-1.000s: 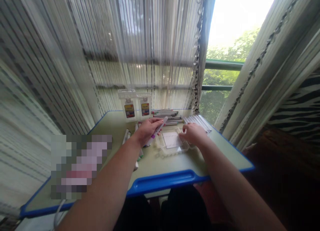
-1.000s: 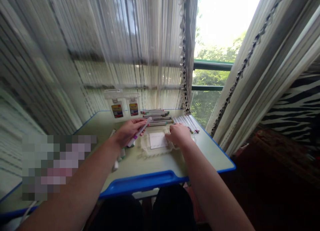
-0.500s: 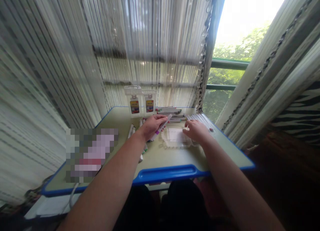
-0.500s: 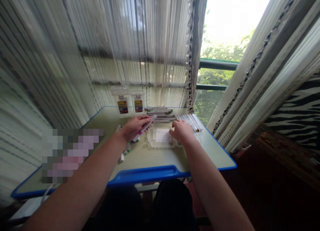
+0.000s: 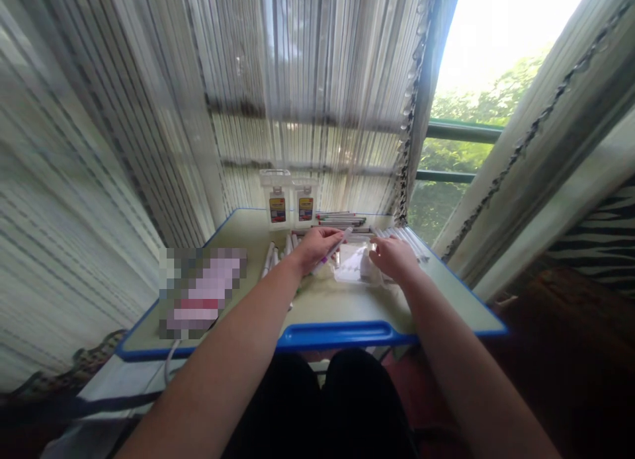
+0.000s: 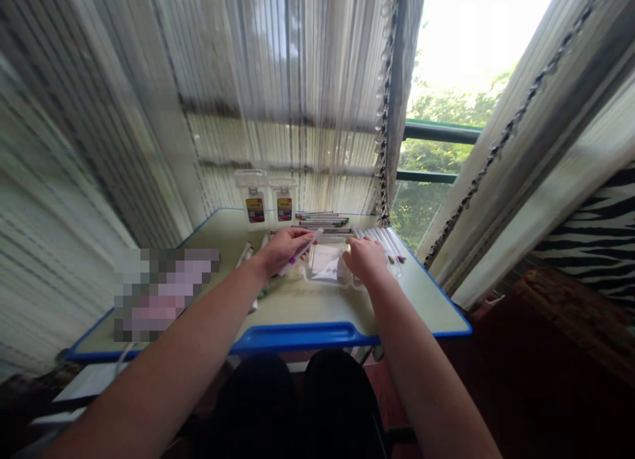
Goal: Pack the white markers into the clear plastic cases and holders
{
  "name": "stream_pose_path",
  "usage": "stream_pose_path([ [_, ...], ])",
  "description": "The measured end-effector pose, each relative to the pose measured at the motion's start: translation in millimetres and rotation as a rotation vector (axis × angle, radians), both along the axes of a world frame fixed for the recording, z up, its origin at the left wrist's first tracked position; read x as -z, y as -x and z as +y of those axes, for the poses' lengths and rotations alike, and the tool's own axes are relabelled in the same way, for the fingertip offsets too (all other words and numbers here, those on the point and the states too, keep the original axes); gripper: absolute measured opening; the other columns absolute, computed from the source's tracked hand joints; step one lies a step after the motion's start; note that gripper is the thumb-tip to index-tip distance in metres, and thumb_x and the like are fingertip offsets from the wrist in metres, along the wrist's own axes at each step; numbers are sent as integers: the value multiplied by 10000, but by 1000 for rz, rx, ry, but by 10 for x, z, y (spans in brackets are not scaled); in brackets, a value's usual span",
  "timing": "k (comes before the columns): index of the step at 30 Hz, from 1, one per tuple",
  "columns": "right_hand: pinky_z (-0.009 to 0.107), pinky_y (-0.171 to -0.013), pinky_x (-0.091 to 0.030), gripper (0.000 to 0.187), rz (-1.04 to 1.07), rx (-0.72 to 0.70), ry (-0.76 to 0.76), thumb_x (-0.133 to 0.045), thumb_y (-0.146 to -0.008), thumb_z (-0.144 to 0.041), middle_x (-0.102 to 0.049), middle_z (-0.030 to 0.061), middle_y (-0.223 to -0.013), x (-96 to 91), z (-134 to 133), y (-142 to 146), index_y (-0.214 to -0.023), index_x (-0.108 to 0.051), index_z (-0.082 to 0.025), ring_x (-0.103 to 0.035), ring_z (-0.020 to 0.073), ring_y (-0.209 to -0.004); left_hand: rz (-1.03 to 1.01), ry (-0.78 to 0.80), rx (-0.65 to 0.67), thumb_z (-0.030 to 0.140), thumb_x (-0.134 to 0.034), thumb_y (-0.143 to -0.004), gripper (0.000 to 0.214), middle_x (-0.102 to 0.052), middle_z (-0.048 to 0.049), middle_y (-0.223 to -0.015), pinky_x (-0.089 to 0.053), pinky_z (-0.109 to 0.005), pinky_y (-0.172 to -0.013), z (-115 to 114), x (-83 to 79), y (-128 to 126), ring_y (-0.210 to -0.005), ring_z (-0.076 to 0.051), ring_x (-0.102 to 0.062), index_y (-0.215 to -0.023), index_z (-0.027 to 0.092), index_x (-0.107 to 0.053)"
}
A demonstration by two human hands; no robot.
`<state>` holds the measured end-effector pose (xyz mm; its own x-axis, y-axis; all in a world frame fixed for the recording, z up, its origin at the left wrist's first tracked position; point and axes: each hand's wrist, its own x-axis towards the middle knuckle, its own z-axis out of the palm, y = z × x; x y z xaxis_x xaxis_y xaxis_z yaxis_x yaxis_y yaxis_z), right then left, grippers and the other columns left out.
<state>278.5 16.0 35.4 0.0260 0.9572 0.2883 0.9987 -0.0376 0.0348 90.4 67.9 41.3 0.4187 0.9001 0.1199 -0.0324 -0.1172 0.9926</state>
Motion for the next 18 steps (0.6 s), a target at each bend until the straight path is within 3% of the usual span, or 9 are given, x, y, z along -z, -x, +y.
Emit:
stream_pose_path([
  [8,349,-828,-417,340,-60,17,-119,-389,-890,-201,-666,154,-1116,-99,-189,256,-1131,-614,-117,-589,279,-1046,-100,-16,-28,361,-718,-731,253,-666,-25,-744,-387,-188,-521,0,16,31,-541,-39,-486,-811,121,-702],
  [13,316,-709,-472,343,-1,136,67,-349,-883,-140,-669,181,-1077,-129,-364,304,-1094,-617,-102,-665,263,-929,-128,3,28,366,-739,-715,300,-646,-24,-716,-420,-200,-526,4,13,29,-538,-50,-519,-868,112,-694],
  [18,313,-780,-506,314,-27,119,377,-464,-831,-98,-685,215,-1060,-185,-427,390,-1060,-680,-90,-666,273,-1003,-62,29,127,217,-709,-735,222,-621,-3,-659,-474,-232,-564,-26,0,38,-556,-79,-571,-919,99,-671],
])
